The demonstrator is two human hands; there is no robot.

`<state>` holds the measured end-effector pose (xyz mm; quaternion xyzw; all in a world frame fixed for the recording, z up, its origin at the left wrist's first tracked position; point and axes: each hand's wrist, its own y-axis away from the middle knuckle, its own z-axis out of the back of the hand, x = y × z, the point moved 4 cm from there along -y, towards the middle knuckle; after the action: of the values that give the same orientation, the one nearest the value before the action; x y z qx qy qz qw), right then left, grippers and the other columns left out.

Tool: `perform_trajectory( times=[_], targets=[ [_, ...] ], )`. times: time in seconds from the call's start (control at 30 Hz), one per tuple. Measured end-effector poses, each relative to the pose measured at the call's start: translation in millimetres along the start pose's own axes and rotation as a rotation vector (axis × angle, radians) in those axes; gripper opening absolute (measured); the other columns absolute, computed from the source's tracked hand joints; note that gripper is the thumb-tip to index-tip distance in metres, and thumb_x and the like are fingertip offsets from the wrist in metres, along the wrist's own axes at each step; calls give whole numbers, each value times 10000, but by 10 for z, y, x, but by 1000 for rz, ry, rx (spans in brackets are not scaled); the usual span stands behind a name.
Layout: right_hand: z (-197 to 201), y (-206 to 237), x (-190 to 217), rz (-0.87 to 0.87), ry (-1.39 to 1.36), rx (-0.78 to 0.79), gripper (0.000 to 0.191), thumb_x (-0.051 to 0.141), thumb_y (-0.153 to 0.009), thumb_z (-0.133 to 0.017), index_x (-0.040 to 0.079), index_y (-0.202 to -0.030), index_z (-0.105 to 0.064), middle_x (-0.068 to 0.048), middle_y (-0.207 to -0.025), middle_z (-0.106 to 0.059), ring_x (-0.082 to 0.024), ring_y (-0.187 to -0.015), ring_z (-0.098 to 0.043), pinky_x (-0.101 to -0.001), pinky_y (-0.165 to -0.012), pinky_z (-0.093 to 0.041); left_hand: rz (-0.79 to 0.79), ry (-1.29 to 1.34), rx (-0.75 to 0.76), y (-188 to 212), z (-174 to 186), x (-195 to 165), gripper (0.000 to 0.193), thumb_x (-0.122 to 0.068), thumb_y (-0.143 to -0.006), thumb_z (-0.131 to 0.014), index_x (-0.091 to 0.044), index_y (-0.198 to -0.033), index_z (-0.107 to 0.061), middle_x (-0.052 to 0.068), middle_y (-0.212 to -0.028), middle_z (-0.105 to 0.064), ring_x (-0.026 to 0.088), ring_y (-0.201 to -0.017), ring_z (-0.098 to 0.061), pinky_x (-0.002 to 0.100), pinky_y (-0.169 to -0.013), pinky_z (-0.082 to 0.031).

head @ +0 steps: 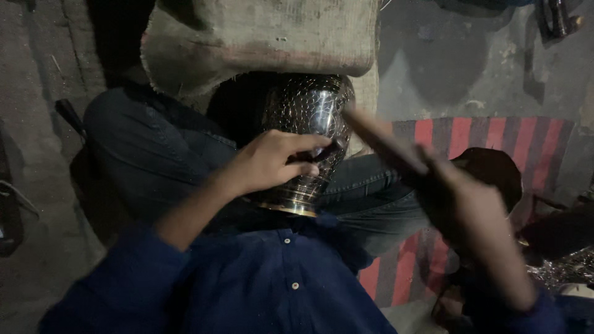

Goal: The person sits cross-legged and uses a small metal punch and a wooden mallet to emboss a decorative pattern on a brass vase. They repeatedly tap the punch along the vase surface, rotating the vase as needed to continue the pattern.

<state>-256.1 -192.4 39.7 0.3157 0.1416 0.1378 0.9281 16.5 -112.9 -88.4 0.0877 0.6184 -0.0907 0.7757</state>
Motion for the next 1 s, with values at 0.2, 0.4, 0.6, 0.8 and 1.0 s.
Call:
perform_trajectory(
  times=[0.2,0.4,0.6,0.8,1.0],
  targets=[
    [-576,54,-67,138,-103,-279,672,182,-940,-730,275,-1537,-433,-124,-1113,-733,-277,-884,-733,-430,-730,-607,-50,0,148,-111,-32,-11,508,-252,-863,-760,-182,-1354,-652,95,-1181,-768,226,-976,-781,391,-933,-581],
    [-458,114,-257,297,-699,-443,795,145,-809,-766,76,-1499,-377,-140,-1313,-628,-210,-1169,-652,-334,-959,-554,40,-20,197,-90,-49,-15,528,-263,-867,-732,-190,-1380,-631,72,-1169,-773,214,-948,-786,393,-914,-580],
    [19,39,42,273,-530,-261,753,176,-833,-738,129,-1512,-417,-145,-1259,-677,-270,-1114,-698,-427,-919,-598,13,-42,-6,32,-74,11,477,-254,-895,-765,-145,-1342,-641,91,-1167,-768,246,-985,-772,400,-883,-600],
    [438,-85,310,211,196,-97,577,351,-1015,-550,333,-1573,-402,-43,-1260,-714,-185,-868,-742,-385,-761,-655,53,109,-273,282,-184,98,449,-251,-934,-744,-118,-1338,-600,79,-1025,-772,202,-914,-787,350,-809,-646],
    [737,-172,638,262,495,-34,596,395,-1059,-494,389,-1629,-323,-54,-1318,-676,-172,-784,-736,-357,-619,-658,55,202,-492,443,-305,114,312,-216,-965,-737,-94,-1210,-587,30,-928,-764,166,-817,-785,311,-704,-645]
  ],
)
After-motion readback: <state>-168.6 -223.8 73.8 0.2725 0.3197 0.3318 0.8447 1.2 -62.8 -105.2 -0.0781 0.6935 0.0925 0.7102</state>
